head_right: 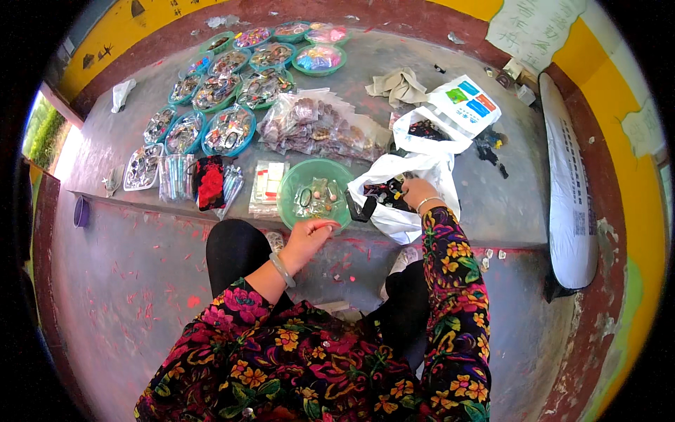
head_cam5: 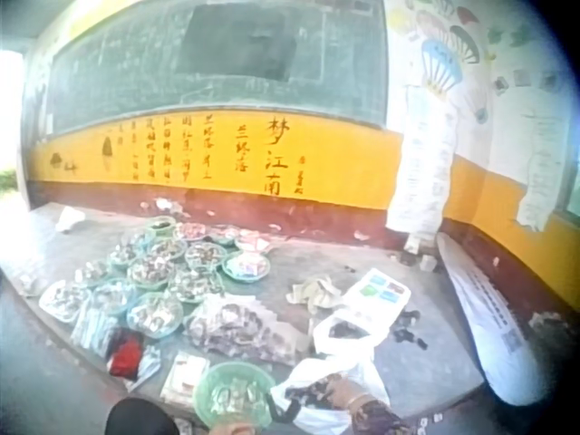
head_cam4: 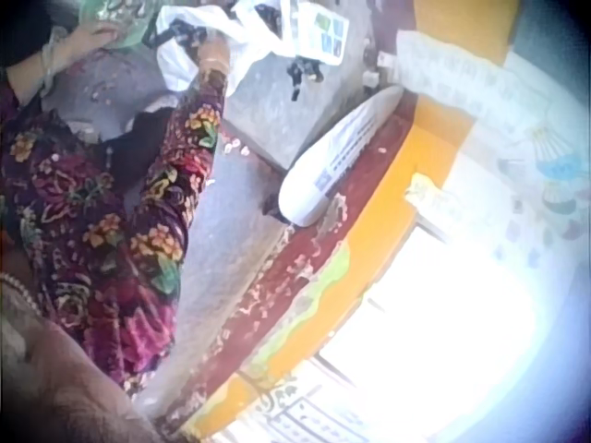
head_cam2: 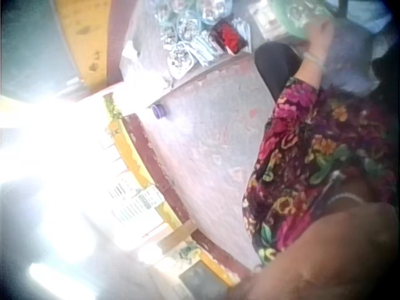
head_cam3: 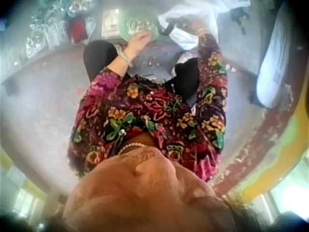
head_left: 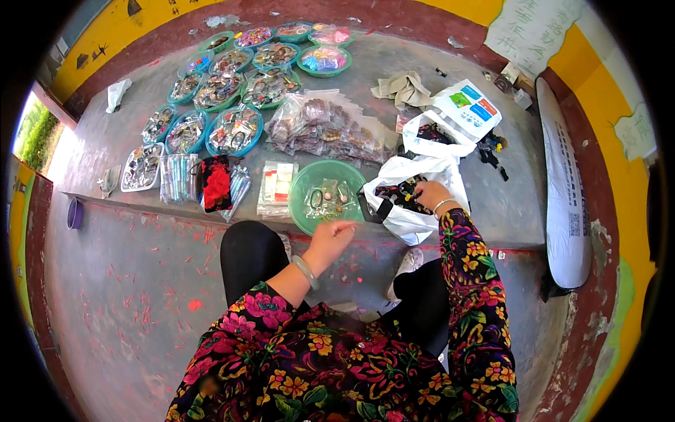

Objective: The person sits on the floor and repeatedly picks up small hair accessories from a white bag, places them into small clear plastic bags, and sets the filled bags into a green bowl. The workspace includes many pre-packaged items and a digital scale.

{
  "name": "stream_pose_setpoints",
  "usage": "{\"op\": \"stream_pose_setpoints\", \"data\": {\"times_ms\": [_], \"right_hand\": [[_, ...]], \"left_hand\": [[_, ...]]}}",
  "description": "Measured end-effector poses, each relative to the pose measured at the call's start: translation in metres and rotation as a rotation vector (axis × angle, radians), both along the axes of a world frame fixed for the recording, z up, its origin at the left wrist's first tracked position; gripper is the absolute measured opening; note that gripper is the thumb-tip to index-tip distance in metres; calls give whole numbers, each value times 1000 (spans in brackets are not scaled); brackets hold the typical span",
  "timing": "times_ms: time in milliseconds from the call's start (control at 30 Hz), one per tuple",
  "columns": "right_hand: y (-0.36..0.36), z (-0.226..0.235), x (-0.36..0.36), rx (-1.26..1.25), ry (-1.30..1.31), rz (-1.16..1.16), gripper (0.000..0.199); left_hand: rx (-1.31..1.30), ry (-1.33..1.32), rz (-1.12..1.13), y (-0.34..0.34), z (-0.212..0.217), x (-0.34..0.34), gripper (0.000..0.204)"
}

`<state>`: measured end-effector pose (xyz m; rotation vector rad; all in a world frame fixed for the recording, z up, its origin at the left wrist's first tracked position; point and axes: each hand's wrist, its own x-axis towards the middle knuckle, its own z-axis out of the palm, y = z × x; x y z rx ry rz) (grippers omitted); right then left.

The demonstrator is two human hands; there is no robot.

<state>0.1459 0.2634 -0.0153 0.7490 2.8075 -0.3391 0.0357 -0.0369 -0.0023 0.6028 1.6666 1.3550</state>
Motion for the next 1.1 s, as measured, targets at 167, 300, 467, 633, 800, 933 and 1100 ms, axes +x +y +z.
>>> {"op": "stream_pose_setpoints", "data": {"times_ms": [167,300,467,633,800,933,1100], "right_hand": [[15,-61,-3,-11,-72,-30,40],[8,-60,-20,-40,-251,-87,39],[2,-63,-28,22,-303,-179,32],[14,-77,-28,29,-296,-130,28],[40,-62,-20,-18,-141,28,25],[46,-13,-9,-634,60,-264,26],[21,35,14,-1307,451,-410,19]], "left_hand": [[105,-19,-1,5,-3,4,22],[43,-30,-36,5,-1,4,22],[32,-5,-68,6,4,3,22],[36,58,-88,7,-7,0,22],[32,29,-74,5,-8,0,23],[40,35,-45,2,-11,1,23],[-42,1,-59,1,13,2,23]]}}
